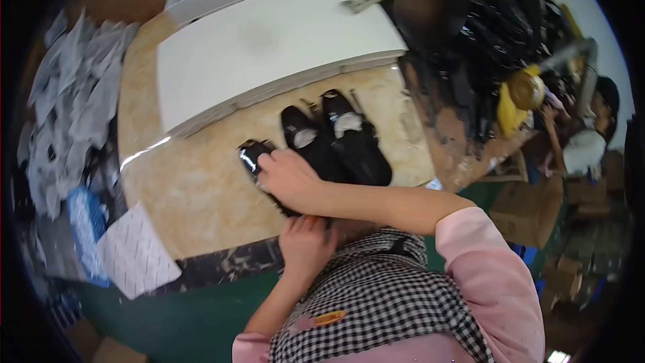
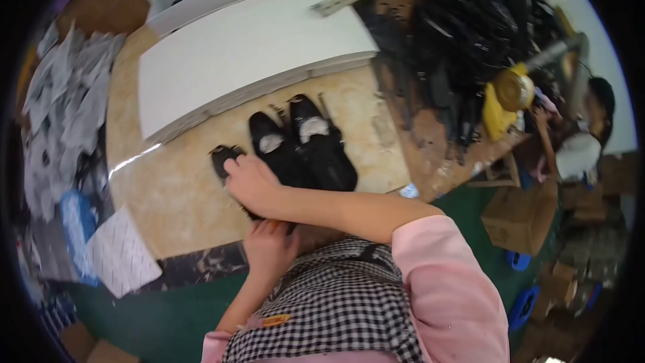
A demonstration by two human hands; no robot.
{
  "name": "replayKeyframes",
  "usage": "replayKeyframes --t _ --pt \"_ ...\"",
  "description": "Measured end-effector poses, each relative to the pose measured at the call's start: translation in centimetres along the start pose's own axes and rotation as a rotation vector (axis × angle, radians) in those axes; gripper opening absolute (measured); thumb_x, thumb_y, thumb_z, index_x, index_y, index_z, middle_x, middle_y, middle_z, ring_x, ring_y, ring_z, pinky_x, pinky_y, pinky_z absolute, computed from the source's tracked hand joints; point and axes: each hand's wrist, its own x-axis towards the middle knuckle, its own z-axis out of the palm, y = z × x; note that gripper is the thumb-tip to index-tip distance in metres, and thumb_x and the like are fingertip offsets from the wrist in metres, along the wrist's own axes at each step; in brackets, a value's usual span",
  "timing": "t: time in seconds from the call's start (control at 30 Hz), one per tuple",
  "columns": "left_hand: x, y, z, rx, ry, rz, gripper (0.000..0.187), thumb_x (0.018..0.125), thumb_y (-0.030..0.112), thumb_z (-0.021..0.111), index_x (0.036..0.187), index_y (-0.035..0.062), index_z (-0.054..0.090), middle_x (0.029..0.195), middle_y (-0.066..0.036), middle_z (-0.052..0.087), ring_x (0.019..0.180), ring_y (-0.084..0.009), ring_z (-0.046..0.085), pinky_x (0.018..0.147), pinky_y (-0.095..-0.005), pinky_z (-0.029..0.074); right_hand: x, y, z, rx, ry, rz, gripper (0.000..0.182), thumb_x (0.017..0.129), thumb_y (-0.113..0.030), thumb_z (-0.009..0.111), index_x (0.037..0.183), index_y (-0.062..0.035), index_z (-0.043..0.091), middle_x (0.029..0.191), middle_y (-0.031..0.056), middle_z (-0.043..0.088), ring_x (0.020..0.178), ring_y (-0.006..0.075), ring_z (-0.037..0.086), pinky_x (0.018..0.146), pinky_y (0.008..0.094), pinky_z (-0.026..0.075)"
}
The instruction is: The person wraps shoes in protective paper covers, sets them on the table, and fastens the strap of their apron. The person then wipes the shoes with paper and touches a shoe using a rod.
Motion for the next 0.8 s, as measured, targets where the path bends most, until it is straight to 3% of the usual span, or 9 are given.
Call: replayKeyframes --t 0.1,0.23,0.4,0.5,0.53,0.6,0.7,0.77,0.8 --pt "0.1 0.2 0.3 0.012 0.078 0.059 0.023 0.074 0.023 0.074 0.08 0.0027 0.065 0.093 -0.012 0.068 0.079 -0.0257 0.063 0.076 -0.037 0.046 -0.8 3.4 -4.0 0.342 0.001 0.044 0.054 0.066 -0.023 0.078 0.114 -0.0047 0.062 0.093 0.0127 0.057 0.092 0.0281 0.057 0.08 0.0387 0.045" --pt "0.3 0.5 0.7 0.121 0.112 0.097 0.025 0.075 0.024 0.075 0.077 0.0019 0.064 0.097 -0.012 0.069 0.081 -0.0237 0.065 0.078 -0.0359 0.047 1.8 3.2 0.9 -0.097 0.123 0.105 0.042 0.068 -0.028 0.077 0.101 -0.0058 0.061 0.09 0.0046 0.062 0.09 0.0227 0.059 0.078 0.0361 0.042" --pt "0.5 -1.1 -1.1 0.018 0.156 0.146 0.014 0.074 0.018 0.075 0.078 0.0082 0.065 0.096 -0.006 0.069 0.094 -0.023 0.065 0.085 -0.038 0.045 -1.3 6.1 -5.1 0.429 0.241 0.048 0.042 0.072 -0.021 0.075 0.111 -0.008 0.065 0.088 0.0052 0.066 0.092 0.0259 0.059 0.082 0.0378 0.045" --pt "-2.5 -4.6 -1.5 -0.241 0.414 -0.324 0.03 0.077 0.008 0.069 0.106 0.0019 0.069 0.088 -0.009 0.067 0.077 -0.0197 0.065 0.07 -0.0321 0.049 -11.0 16.5 -9.8 -0.104 0.406 0.447 0.029 0.083 -0.015 0.064 0.111 -0.013 0.066 0.1 0.0076 0.065 0.095 0.0291 0.06 0.081 0.0408 0.05" --pt "-1.8 -4.6 -1.2 -0.242 0.418 -0.329 0.03 0.077 0.008 0.069 0.106 0.0019 0.069 0.088 -0.009 0.067 0.077 -0.0197 0.065 0.07 -0.0321 0.049 -12.7 18.3 -12.6 -0.244 0.248 0.83 0.03 0.086 -0.017 0.063 0.115 -0.0108 0.063 0.101 0.0094 0.065 0.094 0.029 0.061 0.076 0.0404 0.052" --pt "0.1 -4.6 -1.1 -0.624 0.261 -0.829 0.049 0.081 0.005 0.064 0.13 -0.0005 0.059 0.081 -0.006 0.062 0.064 -0.0112 0.055 0.059 -0.0267 0.046 -17.7 22.5 -10.9 -0.333 0.27 0.887 0.033 0.089 -0.019 0.061 0.119 -0.0068 0.056 0.085 0.0122 0.066 0.076 0.0313 0.064 0.066 0.0387 0.053" --pt "1.2 -7.2 -0.3 -0.433 0.167 -0.711 0.061 0.084 0.005 0.061 0.143 0.0002 0.045 0.077 -0.002 0.057 0.06 -0.0068 0.046 0.056 -0.0248 0.042 -19.5 22.0 -11.1 -0.131 0.198 0.891 0.034 0.091 -0.018 0.059 0.123 -0.0048 0.054 0.076 0.0123 0.067 0.067 0.031 0.065 0.061 0.0371 0.052" --pt "-0.4 -9.6 0.3 -0.593 0.214 -0.684 0.054 0.086 0.007 0.059 0.138 -0.0017 0.049 0.085 -0.004 0.062 0.066 -0.0091 0.055 0.061 -0.0252 0.047 -20.4 20.0 -12.7 -0.011 0.208 0.854 0.037 0.092 -0.017 0.058 0.126 -0.0038 0.053 0.073 0.0113 0.068 0.065 0.0298 0.066 0.06 0.0366 0.052" --pt "-1.6 -10.2 0.6 -0.87 0.418 -0.74 0.051 0.09 0.015 0.057 0.138 -0.0003 0.048 0.092 -0.007 0.064 0.073 -0.0146 0.06 0.067 -0.0294 0.052 -21.2 18.8 -13.9 0.362 0.203 0.913 0.039 0.093 -0.017 0.057 0.129 -0.0026 0.053 0.081 0.0112 0.07 0.071 0.0268 0.068 0.064 0.0357 0.054"
